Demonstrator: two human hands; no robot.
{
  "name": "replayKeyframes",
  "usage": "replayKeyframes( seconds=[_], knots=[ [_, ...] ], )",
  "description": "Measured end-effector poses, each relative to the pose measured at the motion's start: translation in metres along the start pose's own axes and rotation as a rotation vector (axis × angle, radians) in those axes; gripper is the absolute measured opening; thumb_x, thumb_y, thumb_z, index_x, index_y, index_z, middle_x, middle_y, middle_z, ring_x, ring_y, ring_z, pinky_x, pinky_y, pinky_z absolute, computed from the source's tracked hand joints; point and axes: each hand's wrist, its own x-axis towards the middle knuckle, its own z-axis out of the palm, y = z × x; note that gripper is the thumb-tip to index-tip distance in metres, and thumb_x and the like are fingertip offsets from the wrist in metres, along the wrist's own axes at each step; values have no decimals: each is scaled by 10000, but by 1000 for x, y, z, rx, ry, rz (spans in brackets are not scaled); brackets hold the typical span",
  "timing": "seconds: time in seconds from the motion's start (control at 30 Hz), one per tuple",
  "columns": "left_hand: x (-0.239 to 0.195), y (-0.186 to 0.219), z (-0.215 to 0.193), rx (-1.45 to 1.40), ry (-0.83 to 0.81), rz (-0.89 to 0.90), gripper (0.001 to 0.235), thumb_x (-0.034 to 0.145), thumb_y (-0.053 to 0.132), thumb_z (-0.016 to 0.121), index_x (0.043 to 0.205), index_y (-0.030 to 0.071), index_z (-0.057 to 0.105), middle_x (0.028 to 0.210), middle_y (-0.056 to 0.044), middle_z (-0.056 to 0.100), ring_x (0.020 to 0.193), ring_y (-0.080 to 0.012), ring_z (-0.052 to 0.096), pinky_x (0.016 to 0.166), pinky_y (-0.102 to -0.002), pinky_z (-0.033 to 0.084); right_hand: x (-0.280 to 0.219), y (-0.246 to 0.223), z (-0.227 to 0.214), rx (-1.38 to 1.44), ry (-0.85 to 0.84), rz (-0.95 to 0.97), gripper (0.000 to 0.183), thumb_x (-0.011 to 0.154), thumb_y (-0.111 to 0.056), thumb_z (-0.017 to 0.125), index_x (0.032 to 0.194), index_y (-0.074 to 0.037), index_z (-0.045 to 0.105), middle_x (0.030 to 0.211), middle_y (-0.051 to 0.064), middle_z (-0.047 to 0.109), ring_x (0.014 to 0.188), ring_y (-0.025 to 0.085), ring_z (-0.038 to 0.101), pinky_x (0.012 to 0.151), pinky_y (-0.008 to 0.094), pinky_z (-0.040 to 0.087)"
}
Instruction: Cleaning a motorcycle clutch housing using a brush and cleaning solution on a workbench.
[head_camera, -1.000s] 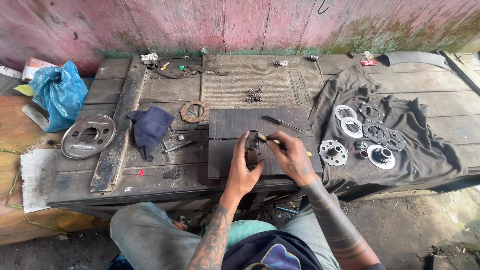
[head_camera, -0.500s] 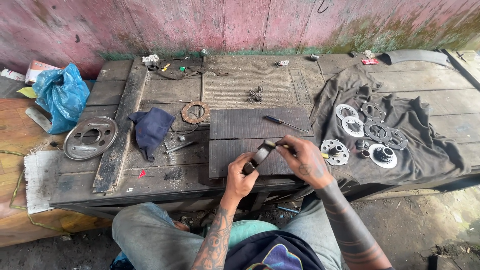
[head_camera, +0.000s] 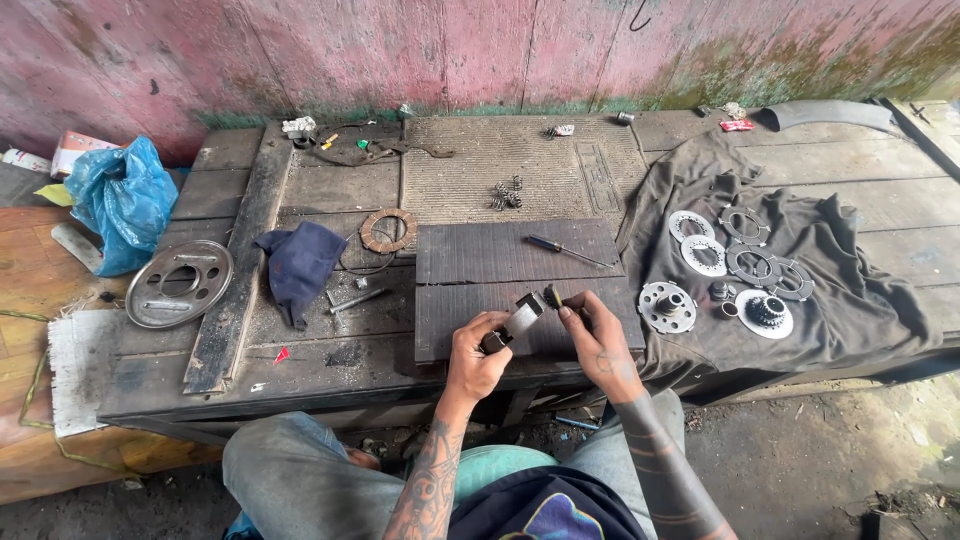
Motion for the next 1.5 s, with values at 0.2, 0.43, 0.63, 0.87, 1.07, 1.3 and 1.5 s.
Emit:
replayKeyframes(
  seconds=[0.2,0.43,0.63,0.87,1.07,1.3,1.5],
  knots=[
    [0,-7,-3,-25,-8,-30,401,644,-69,589,949,71,808,871,-89,758,816,-193,667,707,-354,513,-4,-12,-10,47,-58,23,172,1011,-232,616,981,-87,704,674,77,541,677,196,527,645,355,463],
    [-1,-22,-6,-49,-4,-69,313,623,-53,581,848,47,774,772,-74,713,772,-149,581,669,-339,469,6,-39,-18,-41,-92,-3,171,972,-229,656,935,-76,722,646,110,551,639,222,529,634,389,463],
    [0,-17,-6,-31,-5,-63,286,616,-63,584,817,40,758,754,-86,704,749,-169,591,651,-342,463,3,-54,-20,-83,-116,-2,162,976,-206,644,925,-79,733,627,110,568,639,209,525,631,370,456],
    [2,-2,-5,-32,-9,-40,259,615,-84,588,783,38,742,745,-97,714,715,-204,615,639,-347,472,-8,-56,-20,-52,-163,44,182,990,-246,638,921,-96,717,660,91,581,692,186,534,666,351,472],
    [-1,-7,-7,-70,-10,-42,282,625,-68,587,824,44,753,711,-76,670,716,-163,567,644,-347,461,-6,-54,-20,-226,-120,76,198,972,-249,636,982,-72,725,713,185,659,703,322,623,701,460,488],
    [-6,-25,-7,-78,-11,-78,318,619,-75,577,844,41,770,720,-79,676,738,-147,587,642,-329,467,-6,-37,-14,-94,-103,46,174,992,-224,623,975,-78,714,668,126,588,670,235,535,655,399,472],
    [-8,-24,-6,-58,-6,-79,372,618,-93,571,884,49,790,774,-90,713,772,-160,625,677,-328,489,-3,-15,-12,53,-87,24,177,1031,-217,585,998,-76,686,689,80,523,659,203,492,637,360,436]
  ],
)
